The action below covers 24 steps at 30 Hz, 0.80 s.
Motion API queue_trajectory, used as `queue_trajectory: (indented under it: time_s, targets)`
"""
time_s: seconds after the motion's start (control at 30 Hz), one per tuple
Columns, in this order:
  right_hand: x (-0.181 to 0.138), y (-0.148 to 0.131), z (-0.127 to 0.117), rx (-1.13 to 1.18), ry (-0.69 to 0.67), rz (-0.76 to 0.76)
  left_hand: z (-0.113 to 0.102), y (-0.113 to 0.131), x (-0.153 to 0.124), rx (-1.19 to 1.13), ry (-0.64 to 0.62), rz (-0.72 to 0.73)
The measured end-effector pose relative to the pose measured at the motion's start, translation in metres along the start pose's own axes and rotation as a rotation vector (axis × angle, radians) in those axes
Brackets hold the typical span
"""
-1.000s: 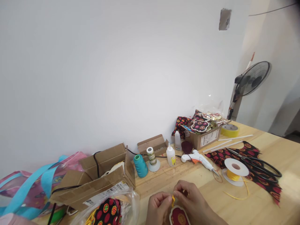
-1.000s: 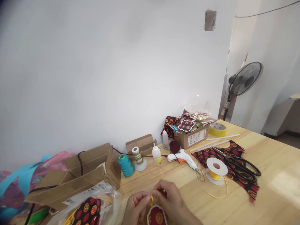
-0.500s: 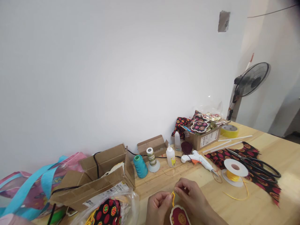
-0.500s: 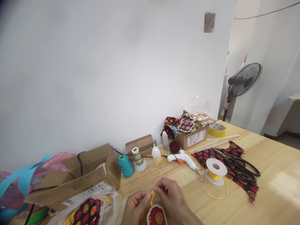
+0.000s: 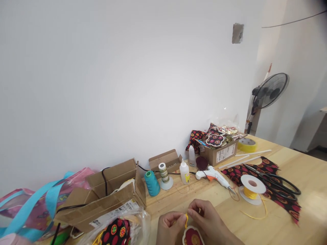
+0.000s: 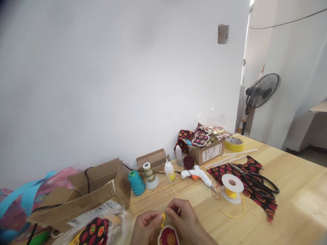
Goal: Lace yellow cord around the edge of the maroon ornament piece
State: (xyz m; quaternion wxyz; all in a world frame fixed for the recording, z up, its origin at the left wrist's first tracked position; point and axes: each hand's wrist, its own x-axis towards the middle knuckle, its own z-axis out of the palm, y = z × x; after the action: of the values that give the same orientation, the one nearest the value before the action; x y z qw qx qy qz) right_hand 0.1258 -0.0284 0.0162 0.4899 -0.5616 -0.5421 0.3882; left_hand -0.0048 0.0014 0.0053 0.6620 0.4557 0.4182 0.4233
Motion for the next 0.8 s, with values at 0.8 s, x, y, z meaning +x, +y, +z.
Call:
queue_trajectory:
  time_s: [0.8]
  targets:
    - [0.001, -0.002, -0.011, 0.915, -0.335, 0.406, -0.001, -0.001, 0.0, 0.321, 0.075, 0.225]
